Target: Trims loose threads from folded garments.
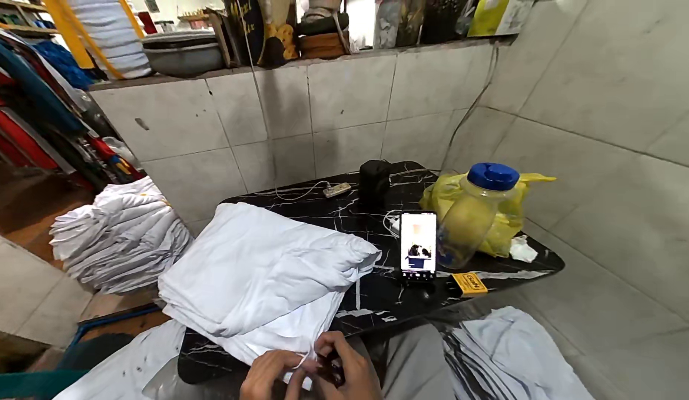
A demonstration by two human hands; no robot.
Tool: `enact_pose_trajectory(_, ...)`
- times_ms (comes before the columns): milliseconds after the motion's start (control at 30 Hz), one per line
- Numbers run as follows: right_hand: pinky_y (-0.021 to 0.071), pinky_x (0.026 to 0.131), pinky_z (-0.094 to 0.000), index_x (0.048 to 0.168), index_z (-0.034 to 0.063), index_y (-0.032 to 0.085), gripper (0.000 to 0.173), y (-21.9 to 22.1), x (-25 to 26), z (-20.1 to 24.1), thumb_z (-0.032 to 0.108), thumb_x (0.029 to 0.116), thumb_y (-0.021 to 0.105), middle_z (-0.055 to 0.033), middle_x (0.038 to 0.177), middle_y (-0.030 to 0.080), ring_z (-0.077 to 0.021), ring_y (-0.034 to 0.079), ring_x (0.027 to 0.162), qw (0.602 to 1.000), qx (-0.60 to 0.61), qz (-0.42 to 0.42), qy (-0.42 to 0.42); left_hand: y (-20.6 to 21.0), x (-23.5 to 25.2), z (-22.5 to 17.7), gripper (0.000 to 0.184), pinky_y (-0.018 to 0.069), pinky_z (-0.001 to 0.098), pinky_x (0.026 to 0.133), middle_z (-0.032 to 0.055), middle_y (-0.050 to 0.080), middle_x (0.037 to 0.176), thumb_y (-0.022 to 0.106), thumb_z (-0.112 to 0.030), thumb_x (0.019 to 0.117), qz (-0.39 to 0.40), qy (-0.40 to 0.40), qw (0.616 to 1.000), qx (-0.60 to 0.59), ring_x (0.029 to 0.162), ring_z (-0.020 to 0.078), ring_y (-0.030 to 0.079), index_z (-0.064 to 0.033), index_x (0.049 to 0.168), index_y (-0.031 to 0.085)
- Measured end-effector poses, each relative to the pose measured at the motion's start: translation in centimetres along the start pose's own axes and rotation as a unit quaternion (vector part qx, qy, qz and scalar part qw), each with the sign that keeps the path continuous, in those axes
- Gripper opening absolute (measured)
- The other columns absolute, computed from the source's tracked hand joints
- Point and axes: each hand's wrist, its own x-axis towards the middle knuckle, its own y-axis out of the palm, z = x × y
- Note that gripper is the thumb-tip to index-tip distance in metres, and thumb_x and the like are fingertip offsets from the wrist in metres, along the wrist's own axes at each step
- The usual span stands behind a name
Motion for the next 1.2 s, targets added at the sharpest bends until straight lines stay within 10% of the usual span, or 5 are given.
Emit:
enact_pose_trajectory(133,0.0498,0.062,-0.0263,0.085,-0.0052,0.067,0.029,0.6,-0.2,-0.5,0.019,0.1018,0.063,-0.0108,0.074,0.063,-0.0122,0.058,0.066,0.995,0.065,-0.046,0.058,0.0,0.6,-1.2,0.016,0.065,0.0284,0.077,0.0016,0.075,0.088,0.079,0.001,0.0831,-0.071,-0.084,0.982,-0.156,0.08,0.008,0.074,0.0006,0.094,0.067)
enact_pose_trajectory(400,0.0478,0.058,-0.0163,0.094,0.0004,0.062,0.006,3.3,-0.1,0.4,0.004,0.0986,0.062,0.0058,0.07,0.063,0.0032,0.056,0.059,0.936,0.31,-0.01,0.163,0.3,1.3,-2.3,0.022,0.0618,0.025,0.056,-0.002,0.075,0.084,0.067,0.009,0.0894,-0.073,-0.144,0.954,-0.253,0.065,0.0072,0.072,-0.0032,0.105,0.056)
enact_pose_trajectory(667,0.0473,0.061,-0.0165,0.098,-0.0031,0.063,0.009,3.0,-0.6,-0.1,0.002,0.1004,0.057,0.0019,0.078,0.063,0.002,0.055,0.065,0.948,0.308,0.002,0.079,-0.2,2.1,-1.4,0.019,0.0596,0.0201,0.063,-0.0055,0.073,0.092,0.063,0.009,0.0912,-0.12,-0.1,0.961,-0.229,0.072,0.0021,0.069,-0.0042,0.105,0.062)
enact_pose_trajectory(1033,0.047,0.056,-0.0211,0.098,0.0002,0.068,0.008,1.1,0.0,-1.3,0.007,0.0931,0.069,-0.0003,0.076,0.063,-0.0034,0.055,0.062,0.977,0.165,0.0,0.138,-1.7,3.0,1.8,0.039,0.0521,0.0425,0.109,0.0143,0.064,0.14,0.05,-0.002,0.0972,-0.012,-0.019,0.977,-0.214,0.135,0.0268,0.058,0.003,0.134,0.063)
enact_pose_trajectory(1200,0.0519,0.062,-0.0257,0.107,0.0002,0.069,0.015,0.6,0.2,-1.3,0.012,0.097,0.067,-0.0038,0.083,0.067,-0.008,0.062,0.07,0.983,0.13,0.021,0.128,-2.0,2.8,1.4,0.041,0.0594,0.0354,0.097,0.0134,0.061,0.144,0.059,-0.001,0.095,0.016,-0.027,0.974,-0.223,0.132,0.0221,0.06,0.0014,0.135,0.062)
